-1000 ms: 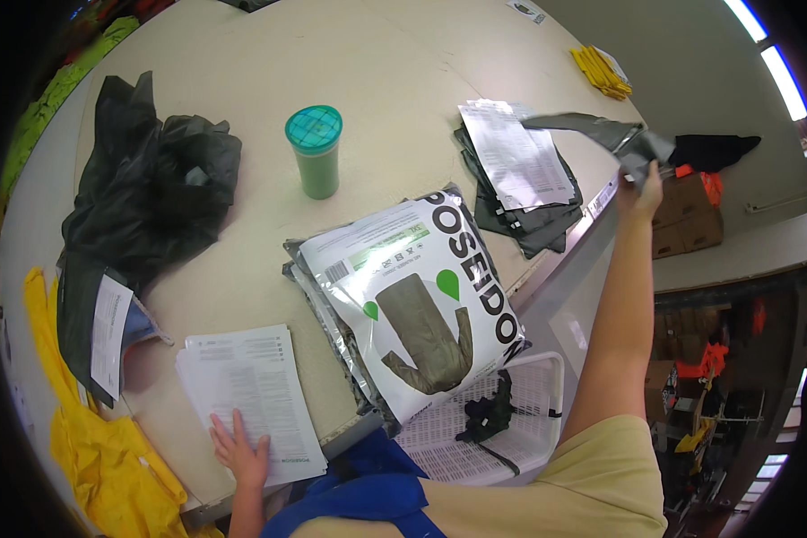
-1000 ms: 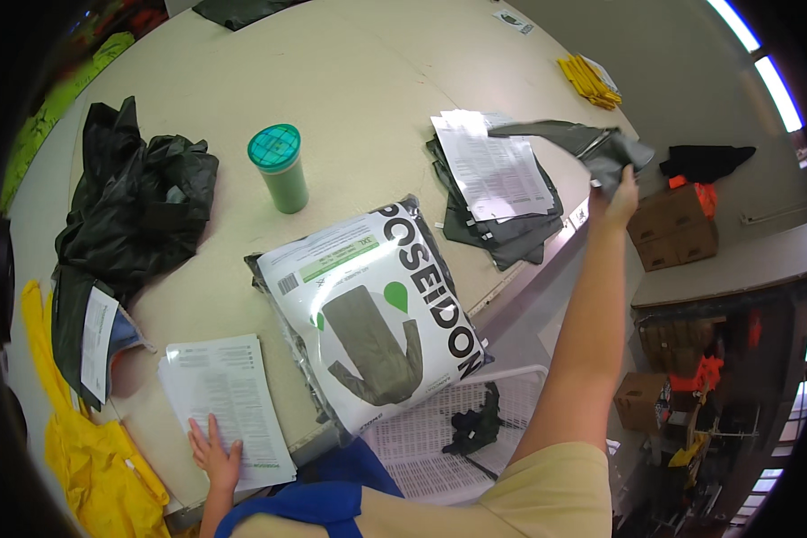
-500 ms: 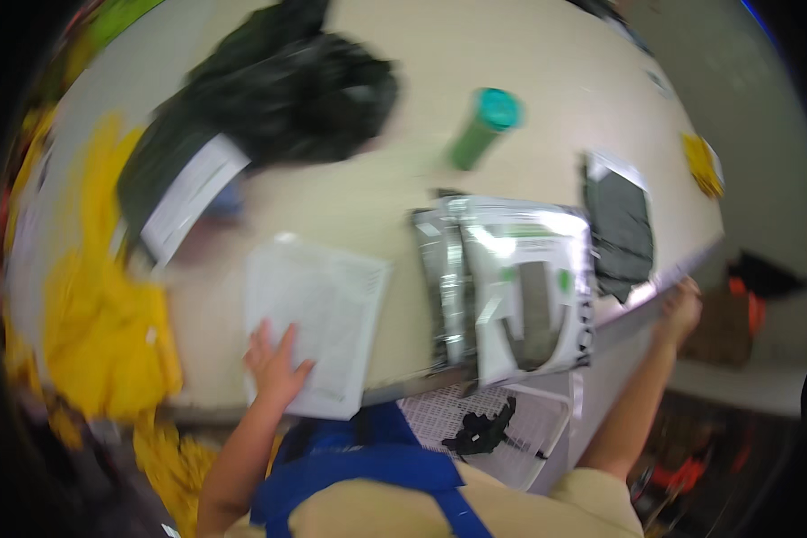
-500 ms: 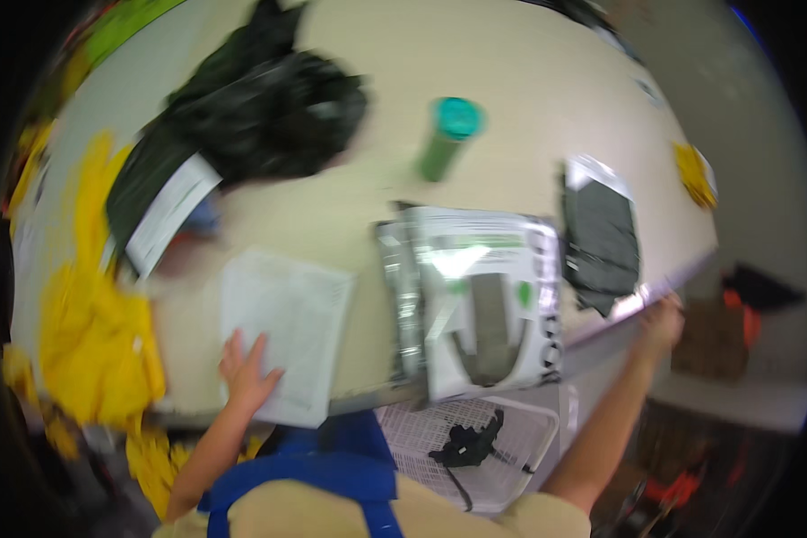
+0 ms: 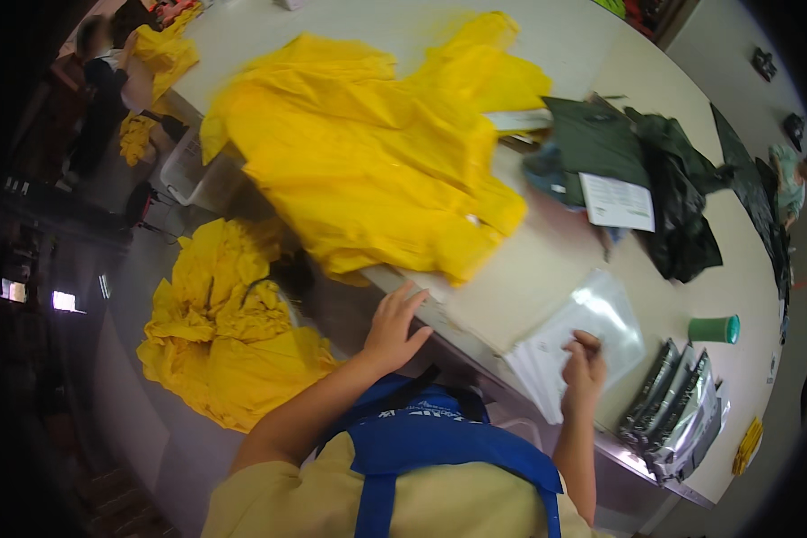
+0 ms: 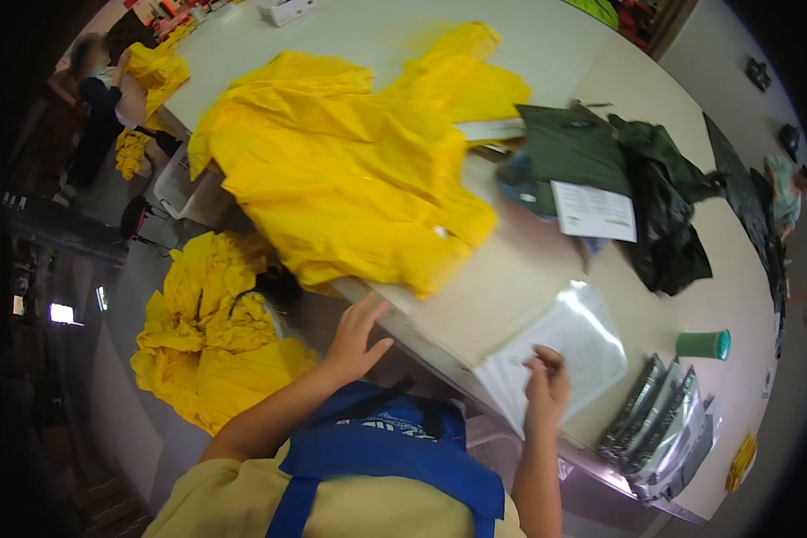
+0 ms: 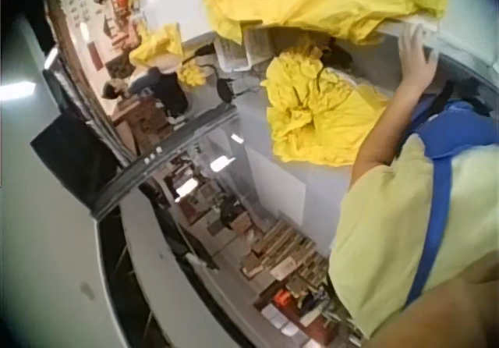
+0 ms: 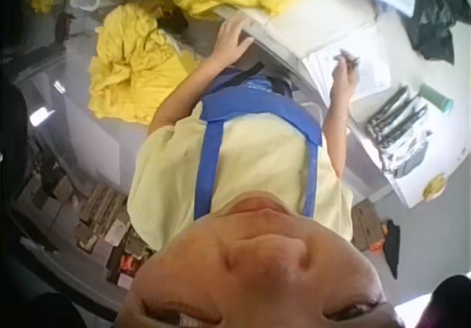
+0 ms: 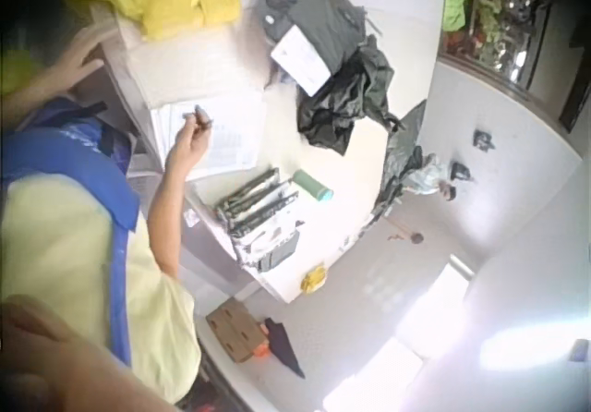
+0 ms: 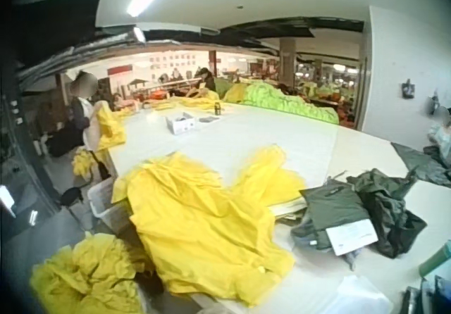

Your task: The person folds a yellow raincoat on a table, smooths it out, and places it into a plastic bag. They repeat this process with another yellow raincoat, folding and bagging it as well.

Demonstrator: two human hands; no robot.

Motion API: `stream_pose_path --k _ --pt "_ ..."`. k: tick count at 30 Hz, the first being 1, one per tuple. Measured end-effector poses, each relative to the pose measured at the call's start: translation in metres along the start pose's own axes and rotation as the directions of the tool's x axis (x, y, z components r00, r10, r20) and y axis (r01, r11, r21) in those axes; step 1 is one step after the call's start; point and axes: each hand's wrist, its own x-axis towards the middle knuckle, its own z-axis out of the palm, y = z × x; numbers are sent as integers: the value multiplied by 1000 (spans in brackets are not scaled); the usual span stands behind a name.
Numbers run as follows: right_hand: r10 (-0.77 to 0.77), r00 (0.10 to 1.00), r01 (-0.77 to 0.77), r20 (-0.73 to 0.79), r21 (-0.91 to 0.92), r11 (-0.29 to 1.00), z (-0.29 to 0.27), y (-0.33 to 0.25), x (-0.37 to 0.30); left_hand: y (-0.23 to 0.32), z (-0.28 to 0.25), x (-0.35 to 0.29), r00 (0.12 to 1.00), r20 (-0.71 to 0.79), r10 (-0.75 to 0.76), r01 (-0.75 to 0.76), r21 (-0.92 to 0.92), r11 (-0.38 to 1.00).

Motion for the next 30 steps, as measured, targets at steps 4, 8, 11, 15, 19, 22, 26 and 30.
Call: stream_pose_path --k 4,8,11,15,19,22,26,30 --pt "-97 992 115 75 -294 949 146 63 49 -103 -96 -47 961 -100 -257 260 20 965" --pt "-271 951 131 -145 -608 783 221 83 113 -183 -178 -47 898 -128 -421 427 26 904" --pt "-77 923 -173 -377 -585 792 236 65 146 -226 -220 -10 869 -124 -479 480 -26 877" --pt "-69 967 -87 -244 -575 814 221 69 173 -292 -253 64 898 -221 -381 397 34 917" --pt "-130 941 -85 -312 -591 802 240 55 169 -370 -304 136 832 -414 -369 380 -58 923" --pt "-183 958 -41 -222 -736 676 229 79 186 -405 -351 191 791 -480 -380 470 78 879" --pt "-228 970 -14 -83 -958 286 260 5 168 -429 -399 252 784 -465 -413 509 98 855" --pt "-682 721 84 125 -992 -92 271 -10 190 -444 -434 344 846 -406 -346 437 156 886"
